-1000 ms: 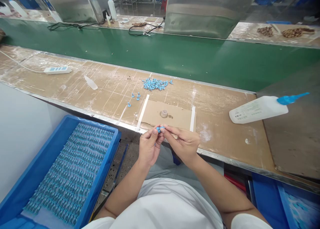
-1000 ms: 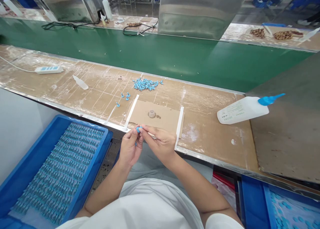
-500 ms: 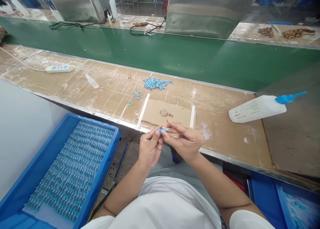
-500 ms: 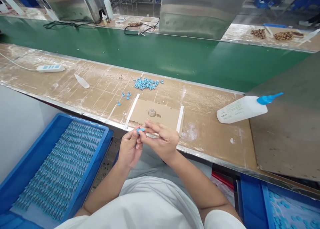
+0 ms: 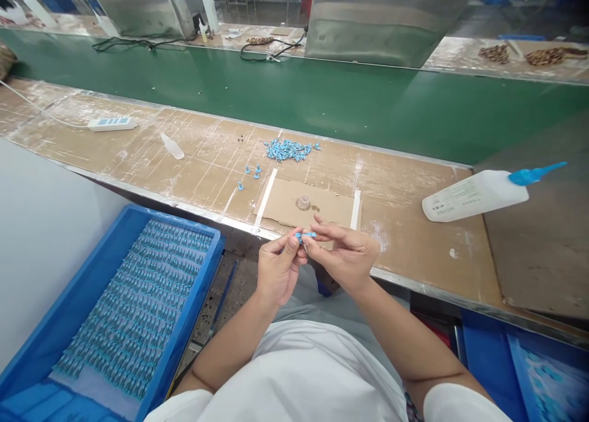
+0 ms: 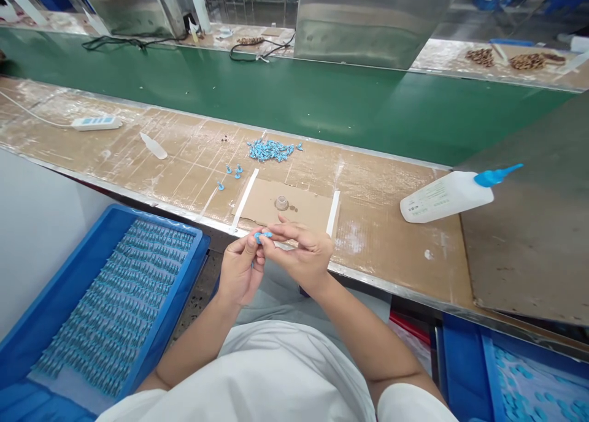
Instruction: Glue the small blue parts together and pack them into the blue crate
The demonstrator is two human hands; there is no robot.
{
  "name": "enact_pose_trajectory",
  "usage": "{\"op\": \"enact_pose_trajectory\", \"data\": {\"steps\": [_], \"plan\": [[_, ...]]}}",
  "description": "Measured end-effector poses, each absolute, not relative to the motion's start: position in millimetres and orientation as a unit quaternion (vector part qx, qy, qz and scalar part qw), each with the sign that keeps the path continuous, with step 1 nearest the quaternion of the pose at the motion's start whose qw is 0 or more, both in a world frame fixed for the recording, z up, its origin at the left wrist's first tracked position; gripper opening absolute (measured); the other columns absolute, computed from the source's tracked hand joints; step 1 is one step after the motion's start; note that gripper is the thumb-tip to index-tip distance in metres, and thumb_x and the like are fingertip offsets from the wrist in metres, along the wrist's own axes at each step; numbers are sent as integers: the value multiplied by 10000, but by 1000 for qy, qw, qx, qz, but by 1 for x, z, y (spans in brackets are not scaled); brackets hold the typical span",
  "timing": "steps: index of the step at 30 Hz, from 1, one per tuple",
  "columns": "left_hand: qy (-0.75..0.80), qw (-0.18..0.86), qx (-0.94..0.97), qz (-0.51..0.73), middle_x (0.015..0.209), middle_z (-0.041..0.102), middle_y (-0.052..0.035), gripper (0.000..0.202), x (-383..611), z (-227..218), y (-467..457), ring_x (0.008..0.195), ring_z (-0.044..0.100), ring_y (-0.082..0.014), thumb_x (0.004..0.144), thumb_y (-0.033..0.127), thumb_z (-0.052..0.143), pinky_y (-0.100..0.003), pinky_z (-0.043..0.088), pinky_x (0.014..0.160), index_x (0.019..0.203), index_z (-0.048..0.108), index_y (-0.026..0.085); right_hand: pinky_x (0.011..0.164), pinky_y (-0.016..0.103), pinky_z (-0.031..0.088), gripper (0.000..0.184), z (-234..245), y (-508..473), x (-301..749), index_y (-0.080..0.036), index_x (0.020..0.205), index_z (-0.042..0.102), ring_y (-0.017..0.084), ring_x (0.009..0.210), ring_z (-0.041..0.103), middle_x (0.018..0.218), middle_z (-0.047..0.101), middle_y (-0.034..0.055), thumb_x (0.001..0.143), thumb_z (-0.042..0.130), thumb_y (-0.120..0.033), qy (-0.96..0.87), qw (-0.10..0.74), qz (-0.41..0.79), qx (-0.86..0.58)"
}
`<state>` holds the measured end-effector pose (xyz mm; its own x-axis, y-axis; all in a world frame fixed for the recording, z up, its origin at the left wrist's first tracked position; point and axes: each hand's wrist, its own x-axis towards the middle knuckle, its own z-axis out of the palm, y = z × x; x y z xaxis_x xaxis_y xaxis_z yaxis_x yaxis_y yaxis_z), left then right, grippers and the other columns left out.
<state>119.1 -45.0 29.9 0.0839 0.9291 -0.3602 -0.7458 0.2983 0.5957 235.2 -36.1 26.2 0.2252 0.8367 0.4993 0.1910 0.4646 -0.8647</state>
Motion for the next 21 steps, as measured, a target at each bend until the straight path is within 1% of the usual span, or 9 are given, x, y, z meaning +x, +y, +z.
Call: {"op": "enact_pose_trajectory", "data": {"steps": [3, 5, 8, 10, 11, 13, 15, 18, 21], "plan": [[350, 729, 133, 573, 669, 689, -26, 331, 119, 32, -46, 549, 584, -46, 612, 313, 863, -131, 516, 541, 863, 765, 121, 934, 471, 576, 257, 26, -39, 235, -302, 892, 756, 190, 706, 716, 788, 752, -27, 686, 812, -159, -560, 650, 246, -451], [351, 732, 128, 570, 676, 693, -29, 338, 119, 33, -46, 551, 594, -48, 603, 315, 867, -129, 523, 549, 859, 765, 119, 874, 434, 597, 230, 28, -40, 237, -289, 893, 755, 189, 704, 713, 789, 751, -12, 695, 807, -185, -562, 647, 238, -456], [348, 735, 126, 568, 691, 705, -36, 343, 120, 33, -47, 550, 604, -55, 590, 311, 875, -139, 533, 550, 854, 765, 123, 684, 336, 606, 260, 33, -40, 242, -277, 928, 753, 169, 660, 686, 775, 740, 8, 686, 808, -198, -588, 626, 220, -464], [342, 738, 131, 567, 687, 709, -38, 342, 120, 32, -48, 546, 608, -60, 581, 311, 878, -146, 537, 541, 848, 768, 128, 557, 280, 558, 281, 37, -40, 247, -273, 934, 754, 148, 608, 650, 753, 731, 13, 674, 809, -179, -604, 610, 232, -458], [339, 739, 134, 567, 677, 709, -36, 340, 120, 32, -49, 542, 609, -61, 576, 314, 880, -146, 538, 535, 841, 769, 131, 520, 266, 534, 277, 38, -40, 250, -269, 928, 755, 140, 589, 637, 750, 730, 15, 675, 807, -169, -606, 605, 253, -450], [334, 739, 139, 569, 650, 703, -30, 332, 120, 31, -50, 531, 608, -61, 568, 319, 882, -140, 535, 520, 822, 771, 136, 487, 253, 509, 248, 39, -39, 252, -258, 906, 756, 138, 579, 637, 764, 735, 21, 682, 802, -162, -599, 602, 306, -430], [334, 738, 136, 570, 634, 699, -25, 326, 120, 31, -51, 523, 608, -56, 566, 319, 883, -127, 532, 512, 813, 772, 137, 490, 256, 514, 222, 39, -38, 253, -248, 872, 755, 139, 572, 639, 773, 740, 23, 674, 809, -162, -595, 605, 330, -414], [347, 737, 121, 568, 646, 709, -27, 327, 120, 32, -51, 509, 607, -45, 559, 312, 886, -113, 531, 513, 807, 770, 133, 501, 266, 529, 229, 39, -35, 250, -247, 820, 751, 136, 547, 624, 748, 740, 13, 634, 829, -139, -604, 612, 309, -405], [352, 737, 108, 567, 651, 714, -26, 326, 121, 33, -51, 505, 611, -42, 551, 304, 889, -109, 534, 519, 801, 768, 133, 478, 259, 527, 222, 40, -33, 248, -250, 798, 747, 140, 542, 632, 731, 739, 9, 631, 824, -124, -606, 615, 311, -398]]}}
